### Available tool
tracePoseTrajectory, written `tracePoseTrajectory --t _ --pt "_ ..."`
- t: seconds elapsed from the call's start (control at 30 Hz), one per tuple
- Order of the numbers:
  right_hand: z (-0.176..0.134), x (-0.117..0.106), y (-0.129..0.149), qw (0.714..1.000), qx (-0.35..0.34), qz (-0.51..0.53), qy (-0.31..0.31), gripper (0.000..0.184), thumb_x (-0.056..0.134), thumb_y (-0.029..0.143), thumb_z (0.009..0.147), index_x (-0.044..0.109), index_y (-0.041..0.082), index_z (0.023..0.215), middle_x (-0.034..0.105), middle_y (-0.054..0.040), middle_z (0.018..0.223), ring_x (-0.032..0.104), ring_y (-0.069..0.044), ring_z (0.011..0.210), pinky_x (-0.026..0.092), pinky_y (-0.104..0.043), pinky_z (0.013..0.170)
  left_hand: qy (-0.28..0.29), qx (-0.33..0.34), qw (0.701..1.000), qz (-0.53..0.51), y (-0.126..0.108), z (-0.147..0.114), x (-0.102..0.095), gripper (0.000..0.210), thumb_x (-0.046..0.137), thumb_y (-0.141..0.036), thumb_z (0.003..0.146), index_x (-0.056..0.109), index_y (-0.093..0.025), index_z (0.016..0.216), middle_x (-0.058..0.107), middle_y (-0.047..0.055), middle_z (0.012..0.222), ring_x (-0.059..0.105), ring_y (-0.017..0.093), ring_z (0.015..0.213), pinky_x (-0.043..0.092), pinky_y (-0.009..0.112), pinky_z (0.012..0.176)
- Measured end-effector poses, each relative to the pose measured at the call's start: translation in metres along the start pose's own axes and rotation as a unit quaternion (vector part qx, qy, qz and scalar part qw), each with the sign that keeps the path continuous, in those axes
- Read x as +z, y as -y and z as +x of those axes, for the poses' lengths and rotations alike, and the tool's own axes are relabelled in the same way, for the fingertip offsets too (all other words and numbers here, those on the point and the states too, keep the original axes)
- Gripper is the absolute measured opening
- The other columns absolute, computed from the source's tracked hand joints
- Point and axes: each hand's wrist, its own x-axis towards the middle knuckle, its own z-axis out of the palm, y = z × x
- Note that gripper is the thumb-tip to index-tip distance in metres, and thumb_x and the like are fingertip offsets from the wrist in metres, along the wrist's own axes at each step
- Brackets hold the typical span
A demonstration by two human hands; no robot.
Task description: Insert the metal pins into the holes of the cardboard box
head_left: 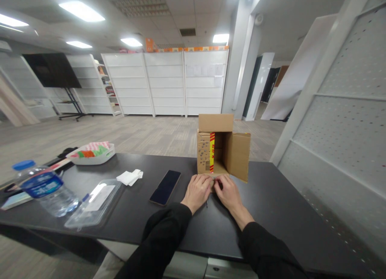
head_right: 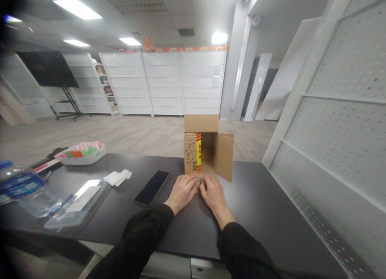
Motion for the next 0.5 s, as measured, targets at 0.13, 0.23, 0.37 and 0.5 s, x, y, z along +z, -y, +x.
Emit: tracePoseTrajectory --t 0.13,0.23,0.37,0.5 --pt "0.0003 0.0004 -0.0005 1.0 -0.006 -0.002 -0.005 0.011 0.046 0.015 0.085 0.055 0.02 0.083 0.061 -0.0053 0.081 0.056 -0.021 0.079 0.043 -0.032 0.073 -0.011 -0.023 1.0 0.019 0.0004 0.0005 -0.0008 0.023 0.05 -0.015 0.087 0.059 -0.019 0.107 0.063 0.007 0.101 0.056 0.02 0.097 0.043 0.038 0.086" --pt "-0.0001 0.001 -0.0014 1.0 -0.002 -0.002 -0.001 0.011 0.046 0.016 0.086 0.055 0.021 0.083 0.061 -0.0051 0.081 0.056 -0.021 0.079 0.043 -0.032 0.074 -0.008 -0.022 0.999 0.024 0.0006 0.0006 -0.0002 0.023 0.049 -0.015 0.087 0.059 -0.019 0.107 0.062 0.007 0.1 0.055 0.02 0.095 0.042 0.038 0.084" --pt "-0.0007 0.0017 -0.0022 1.0 0.002 0.001 0.005 0.011 0.045 0.016 0.086 0.055 0.02 0.084 0.061 -0.0054 0.081 0.056 -0.021 0.081 0.043 -0.033 0.076 -0.005 -0.037 0.999 0.026 0.0009 0.0002 0.0011 0.022 0.049 -0.015 0.087 0.059 -0.02 0.106 0.062 0.007 0.099 0.054 0.021 0.095 0.041 0.038 0.084" --pt "-0.0008 0.0015 -0.0023 1.0 0.002 0.003 0.005 0.011 0.045 0.017 0.087 0.055 0.02 0.083 0.06 -0.0059 0.081 0.056 -0.022 0.08 0.043 -0.033 0.075 -0.006 -0.043 0.999 0.026 0.0007 -0.0001 0.0008 0.022 0.049 -0.014 0.088 0.059 -0.02 0.106 0.062 0.006 0.099 0.053 0.02 0.095 0.04 0.038 0.084"
